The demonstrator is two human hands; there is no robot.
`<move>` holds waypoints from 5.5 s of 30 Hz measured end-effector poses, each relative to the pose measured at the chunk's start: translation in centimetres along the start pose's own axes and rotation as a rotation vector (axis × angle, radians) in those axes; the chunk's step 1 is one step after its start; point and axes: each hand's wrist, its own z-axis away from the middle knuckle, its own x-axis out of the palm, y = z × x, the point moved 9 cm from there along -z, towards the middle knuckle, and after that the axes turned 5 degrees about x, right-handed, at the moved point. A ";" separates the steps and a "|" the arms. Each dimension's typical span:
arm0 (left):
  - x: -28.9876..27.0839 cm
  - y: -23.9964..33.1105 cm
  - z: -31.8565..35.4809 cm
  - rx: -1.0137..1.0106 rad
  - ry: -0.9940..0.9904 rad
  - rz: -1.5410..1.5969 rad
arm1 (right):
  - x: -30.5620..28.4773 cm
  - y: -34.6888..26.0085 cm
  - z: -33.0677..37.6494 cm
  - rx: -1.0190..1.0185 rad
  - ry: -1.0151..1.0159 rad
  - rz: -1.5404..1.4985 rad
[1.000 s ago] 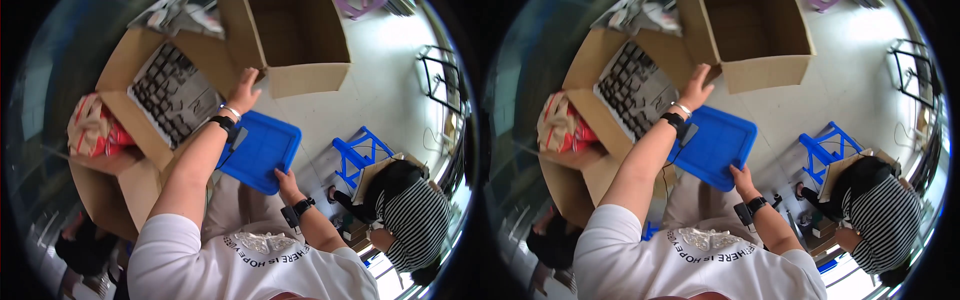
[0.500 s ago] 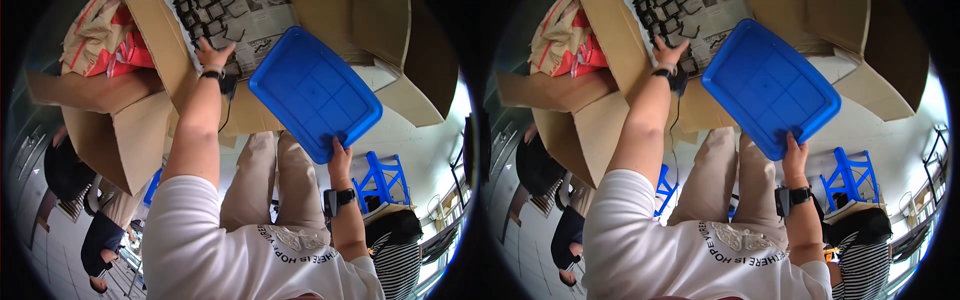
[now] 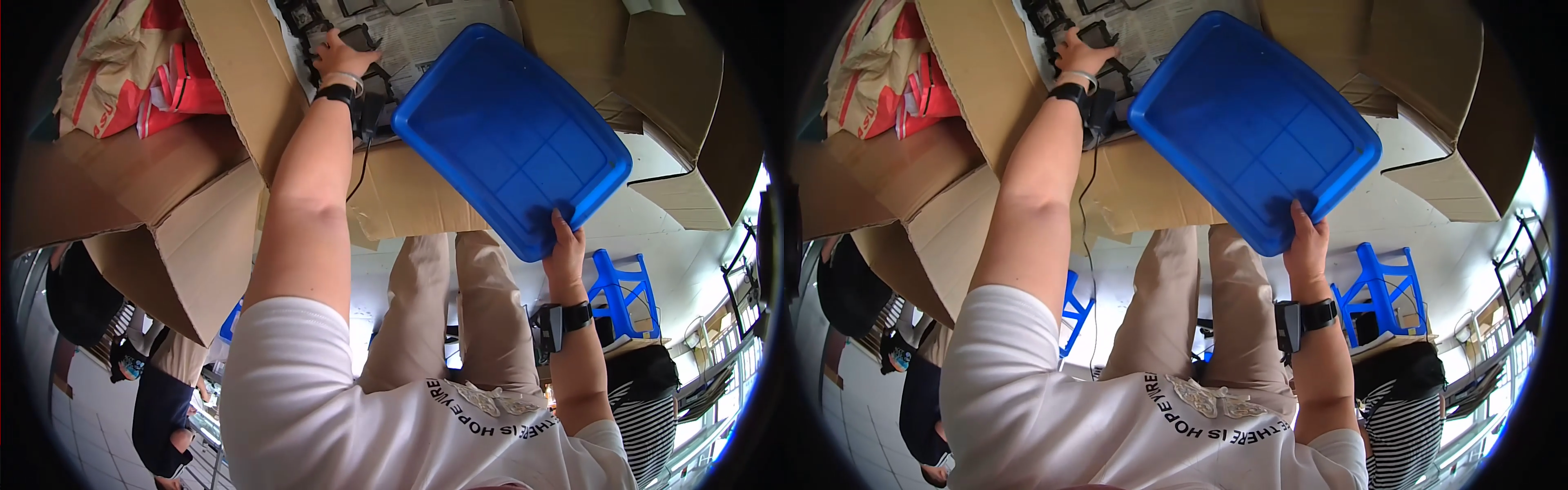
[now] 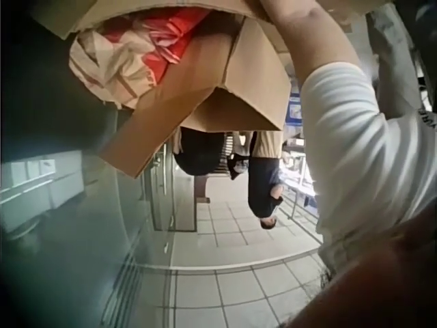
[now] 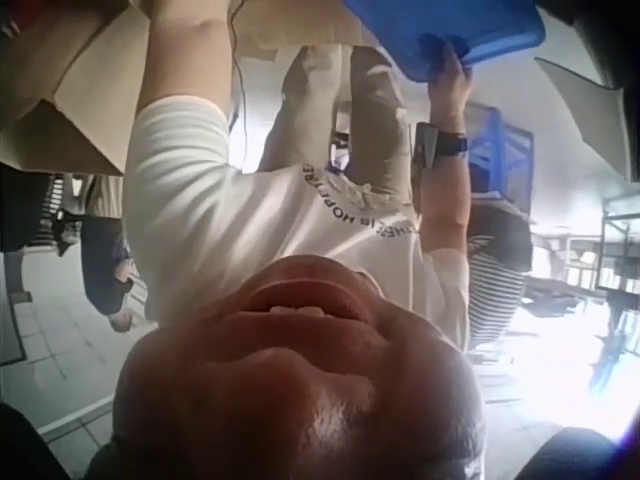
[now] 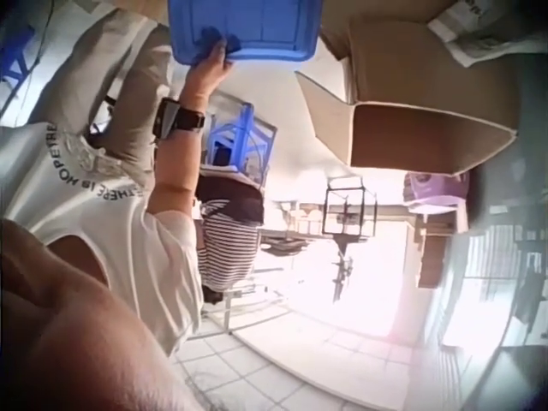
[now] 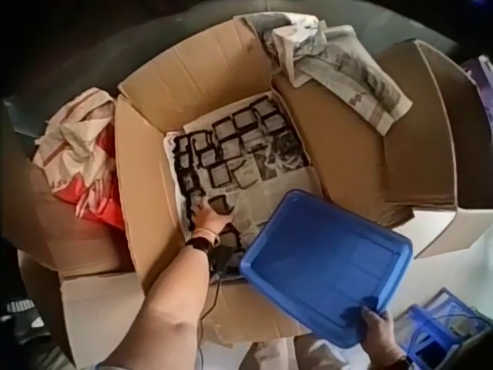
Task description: Assembling small electronic or plastic components at a manual workstation and sorting them into boxes.
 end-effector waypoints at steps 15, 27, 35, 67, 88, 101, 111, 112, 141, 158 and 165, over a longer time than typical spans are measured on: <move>-0.7 2.0 0.6 0.029 0.081 0.018 | 1.6 -1.6 -1.0 -0.058 -0.003 0.036; -8.1 12.2 10.5 0.405 0.251 0.376 | 2.2 -0.8 -5.2 -0.015 -0.107 -0.029; -5.4 20.6 19.1 0.562 -0.070 0.650 | 2.2 -0.1 -6.0 0.058 -0.188 -0.063; -6.5 19.3 18.1 0.730 0.043 0.557 | -1.2 2.8 -6.0 0.140 -0.167 -0.101; 4.5 -2.3 10.1 -0.050 0.015 0.015 | -5.8 1.3 -6.6 0.115 -0.165 0.005; -3.7 0.7 10.2 0.027 0.287 0.573 | -6.3 1.5 -6.8 0.141 -0.153 0.023; -1.9 21.3 22.5 0.637 0.003 0.491 | -4.5 2.4 -7.8 0.133 -0.215 -0.009; -2.5 21.7 22.9 0.636 -0.003 0.496 | -4.8 2.3 -7.7 0.134 -0.207 -0.008; -1.2 16.6 0.8 0.687 0.201 -0.258 | -10.1 2.8 -6.4 0.209 -0.160 -0.050; -6.2 16.5 4.7 0.560 0.148 0.232 | -4.4 3.0 -7.4 0.175 -0.199 -0.076; -5.0 22.9 17.8 0.932 -0.233 0.551 | -3.2 3.1 -7.6 0.195 -0.249 -0.089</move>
